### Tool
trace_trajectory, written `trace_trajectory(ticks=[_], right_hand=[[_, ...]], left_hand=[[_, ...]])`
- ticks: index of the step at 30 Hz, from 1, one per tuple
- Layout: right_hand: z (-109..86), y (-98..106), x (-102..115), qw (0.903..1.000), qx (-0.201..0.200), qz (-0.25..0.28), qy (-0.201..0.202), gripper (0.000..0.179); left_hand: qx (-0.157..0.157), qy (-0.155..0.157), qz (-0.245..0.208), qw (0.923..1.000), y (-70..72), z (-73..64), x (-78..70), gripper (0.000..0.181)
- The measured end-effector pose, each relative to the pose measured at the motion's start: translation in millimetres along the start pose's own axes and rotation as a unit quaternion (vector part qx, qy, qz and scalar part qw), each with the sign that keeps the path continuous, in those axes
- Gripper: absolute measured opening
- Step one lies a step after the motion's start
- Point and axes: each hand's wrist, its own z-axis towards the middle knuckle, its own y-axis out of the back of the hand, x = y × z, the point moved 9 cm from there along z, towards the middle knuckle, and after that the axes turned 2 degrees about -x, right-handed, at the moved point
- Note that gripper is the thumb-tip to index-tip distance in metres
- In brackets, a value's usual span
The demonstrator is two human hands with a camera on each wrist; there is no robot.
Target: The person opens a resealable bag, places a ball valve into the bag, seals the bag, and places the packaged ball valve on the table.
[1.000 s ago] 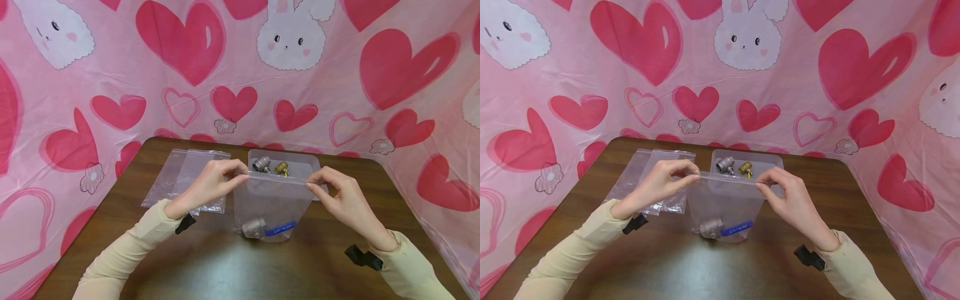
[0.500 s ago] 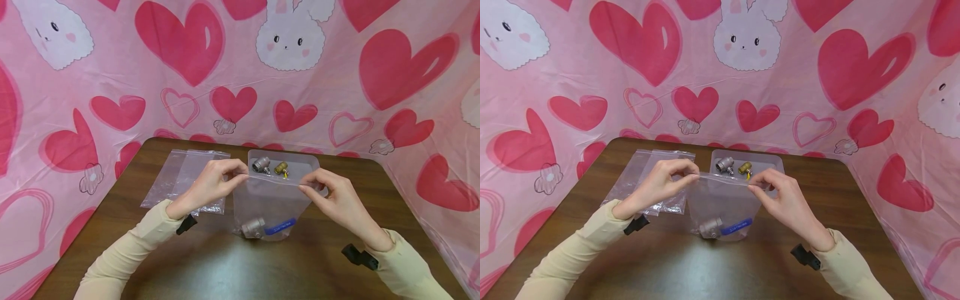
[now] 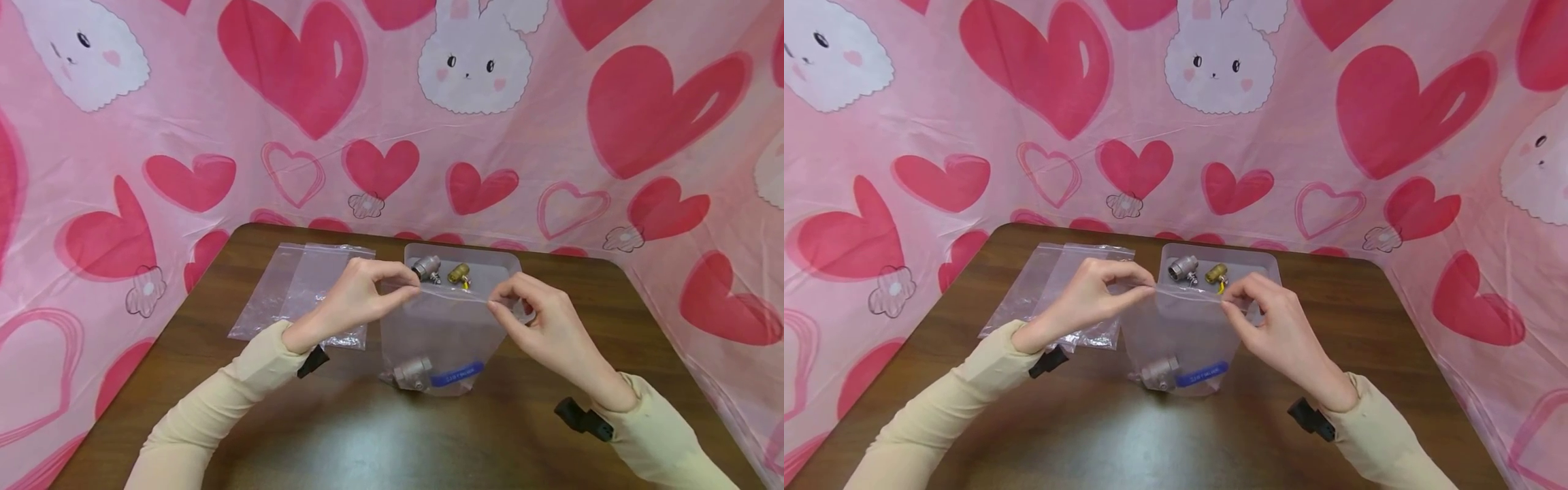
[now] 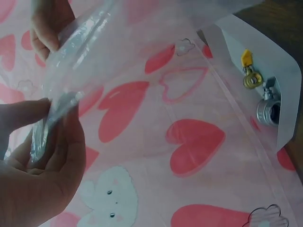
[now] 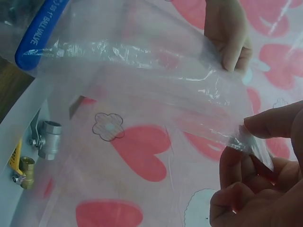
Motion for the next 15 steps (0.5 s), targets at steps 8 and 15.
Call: trace_trajectory(ticks=[8, 15], right_hand=[[4.5, -3.5, 1.7, 0.9999, 0.007, 0.004, 0.009, 0.023], [5.3, -3.6, 0.3, 0.9999, 0.011, 0.005, 0.003, 0.02]], left_hand=[[-0.012, -0.008, 0.002, 0.9999, -1.6, 2.1, -0.4, 0.004], [0.011, 0.004, -0.022, 0.9997, -7.0, 4.5, -3.1, 0.008]])
